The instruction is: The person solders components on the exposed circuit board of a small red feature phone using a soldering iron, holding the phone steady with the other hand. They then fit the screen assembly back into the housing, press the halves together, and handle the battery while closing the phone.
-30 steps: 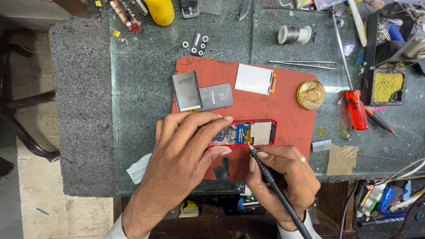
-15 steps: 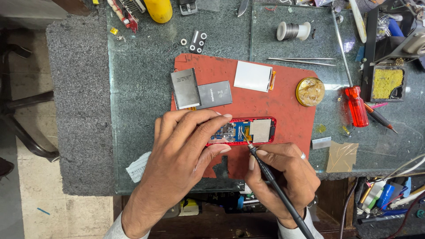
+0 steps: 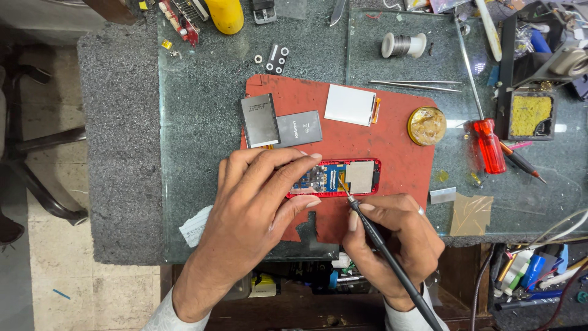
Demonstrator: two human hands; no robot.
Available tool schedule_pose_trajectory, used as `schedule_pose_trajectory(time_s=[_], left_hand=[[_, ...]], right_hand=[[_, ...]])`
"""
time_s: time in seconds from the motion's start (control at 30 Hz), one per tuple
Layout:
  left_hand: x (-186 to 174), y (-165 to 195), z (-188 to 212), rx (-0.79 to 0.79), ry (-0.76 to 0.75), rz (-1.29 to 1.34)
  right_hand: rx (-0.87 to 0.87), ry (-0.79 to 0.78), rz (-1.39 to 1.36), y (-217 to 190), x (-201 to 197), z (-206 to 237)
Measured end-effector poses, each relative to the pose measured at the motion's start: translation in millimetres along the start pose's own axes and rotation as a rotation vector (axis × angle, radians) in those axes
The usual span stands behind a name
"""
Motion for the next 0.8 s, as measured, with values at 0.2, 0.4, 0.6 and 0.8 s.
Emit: schedule_pose_trajectory(time_s=[0.2, 0.4, 0.6, 0.8], left_hand=[[-4.9, 2.5, 5.1, 0.000, 0.000, 0.015], [-16.2, 8.1, 11.8, -0.028, 0.106, -0.006], [-44.0, 1.0, 11.5, -0.145, 0.271, -0.031], [-45.5, 2.0, -1.4, -0.128, 0.253, -0.106]], right_hand=[[0.102, 0.043, -0.047, -3.3, -2.5, 8.8], [0.121, 0.202, -0.233, -4.5, -7.7, 24.5], [0.146, 0.275, -0.189, -13.5, -13.5, 35.8], [0.145, 0.312, -0.107, -26.3, -18.0, 37.4]])
Point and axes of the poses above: each hand's wrist, its own z-axis away from the middle knuckle, its own x-axis out of the palm, y = z × x, the point moved 3 cm from there along -z, towards the middle knuckle, and after that the axes turned 14 degrees about -x, right-handed, at the moved point
